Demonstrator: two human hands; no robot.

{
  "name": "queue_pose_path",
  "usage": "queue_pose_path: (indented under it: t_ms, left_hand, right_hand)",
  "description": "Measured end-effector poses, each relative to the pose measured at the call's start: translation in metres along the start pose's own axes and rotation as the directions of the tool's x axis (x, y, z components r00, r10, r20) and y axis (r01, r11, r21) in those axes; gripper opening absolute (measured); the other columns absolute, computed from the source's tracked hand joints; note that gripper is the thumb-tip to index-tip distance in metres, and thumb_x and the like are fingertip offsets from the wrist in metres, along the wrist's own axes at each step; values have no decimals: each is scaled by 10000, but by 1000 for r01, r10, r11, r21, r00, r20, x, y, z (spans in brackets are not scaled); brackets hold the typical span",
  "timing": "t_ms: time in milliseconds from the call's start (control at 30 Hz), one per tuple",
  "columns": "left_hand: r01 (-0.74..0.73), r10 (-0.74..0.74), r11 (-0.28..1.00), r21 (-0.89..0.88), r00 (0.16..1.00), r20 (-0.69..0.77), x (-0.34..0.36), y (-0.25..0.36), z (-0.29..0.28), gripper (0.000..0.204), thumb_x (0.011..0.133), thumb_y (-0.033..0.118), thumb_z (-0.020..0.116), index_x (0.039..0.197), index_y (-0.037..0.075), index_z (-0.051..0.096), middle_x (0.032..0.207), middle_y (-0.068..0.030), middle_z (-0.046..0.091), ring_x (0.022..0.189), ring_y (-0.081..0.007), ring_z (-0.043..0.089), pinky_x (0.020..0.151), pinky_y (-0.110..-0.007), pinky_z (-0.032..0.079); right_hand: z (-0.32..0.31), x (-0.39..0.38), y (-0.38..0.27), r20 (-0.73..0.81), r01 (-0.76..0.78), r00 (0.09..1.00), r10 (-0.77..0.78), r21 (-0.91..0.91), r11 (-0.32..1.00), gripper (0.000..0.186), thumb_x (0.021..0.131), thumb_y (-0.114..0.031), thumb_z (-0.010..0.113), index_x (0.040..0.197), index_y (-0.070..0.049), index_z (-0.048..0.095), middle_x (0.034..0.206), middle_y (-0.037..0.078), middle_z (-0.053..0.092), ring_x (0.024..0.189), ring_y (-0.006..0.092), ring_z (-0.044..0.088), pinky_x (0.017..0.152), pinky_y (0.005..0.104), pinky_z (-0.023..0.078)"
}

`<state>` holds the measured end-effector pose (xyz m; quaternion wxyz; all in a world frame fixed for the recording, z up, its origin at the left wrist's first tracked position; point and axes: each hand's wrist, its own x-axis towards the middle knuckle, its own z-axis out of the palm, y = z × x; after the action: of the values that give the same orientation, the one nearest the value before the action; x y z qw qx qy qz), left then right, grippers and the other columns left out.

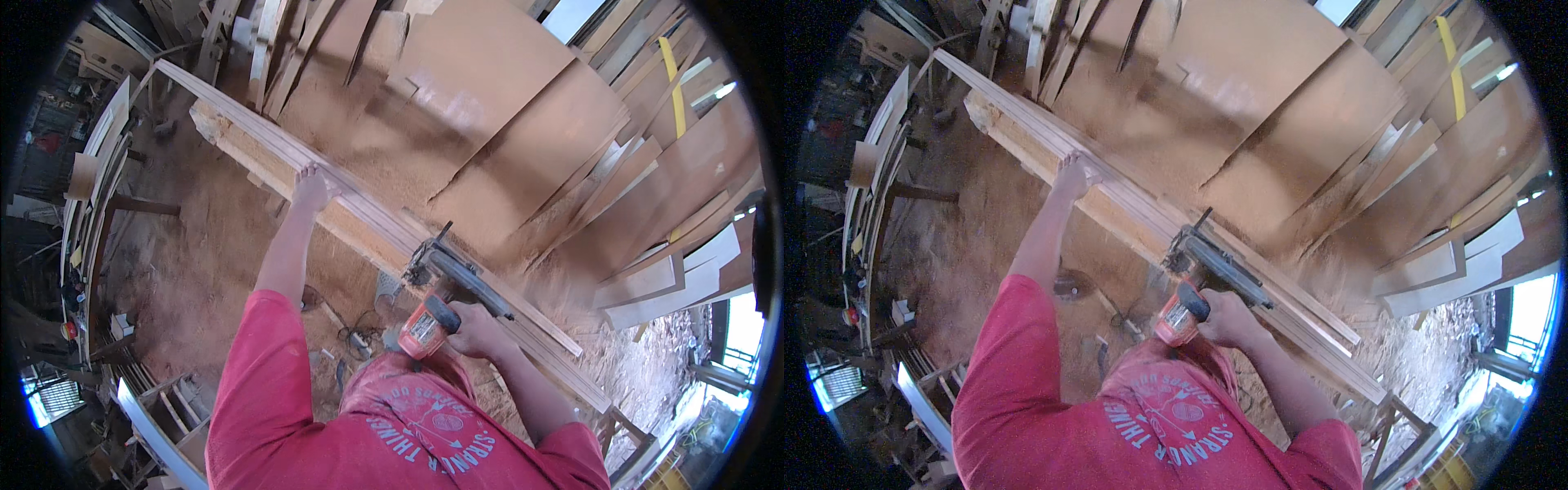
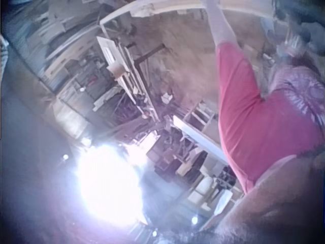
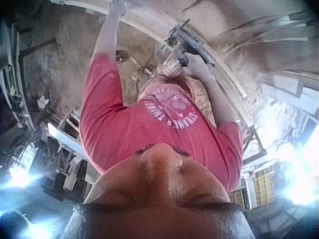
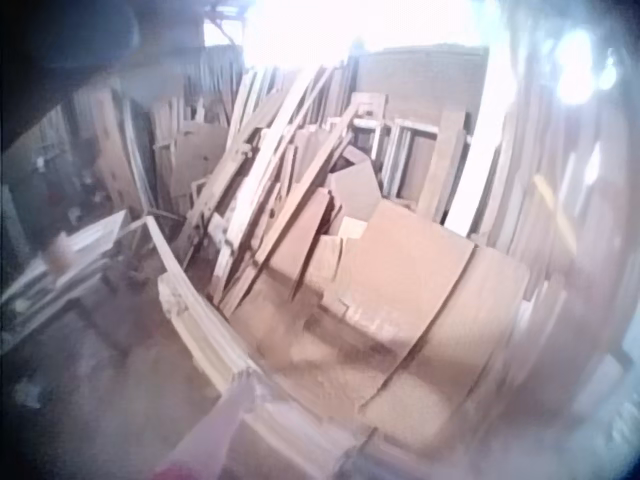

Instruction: The person uses a circular saw to cut a long piece of wood, moving the tool along the length of the board while holding the wood steady with their other hand.

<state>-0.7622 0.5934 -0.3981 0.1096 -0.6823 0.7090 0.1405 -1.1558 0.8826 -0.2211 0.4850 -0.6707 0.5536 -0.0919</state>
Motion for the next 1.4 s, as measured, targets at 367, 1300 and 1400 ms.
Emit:
queue_pose_path:
  t_ms: [367, 1300, 1400]
  left_hand:
    - [-59, 56, 994, 93, 998, 31, -4, -5, -14, 1113, 940, 678, 637, 1605, -126, 248, 1688, -302, 277, 1587, -399, 266, 1306, -478, 226]
    - [-272, 245, 957, 104, 945, 216, 12, -58, -48, 664, 1012, 91, 453, 1636, -39, 269, 1724, -251, 235, 1596, -340, 279, 1316, -389, 246]
    - [-269, 248, 961, 70, 943, 221, 12, -61, -45, 697, 963, 28, 477, 1627, -42, 277, 1725, -247, 235, 1599, -330, 277, 1318, -384, 246]
  right_hand:
    - [13, 57, -30, 8, 28, 1000, -28, 8, 1000, 326, 725, -143, 708, 992, 23, 622, 852, 290, 658, 867, 506, 653, 783, 540, 534]
    - [48, 229, -126, 14, 93, 996, -93, -29, 995, 315, 788, -143, 726, 1041, 35, 666, 942, 313, 673, 943, 516, 653, 821, 530, 519]
    - [52, 244, -135, 15, 81, 997, -80, -56, 995, 322, 810, -162, 737, 1056, 36, 673, 972, 313, 684, 973, 508, 662, 848, 520, 525]
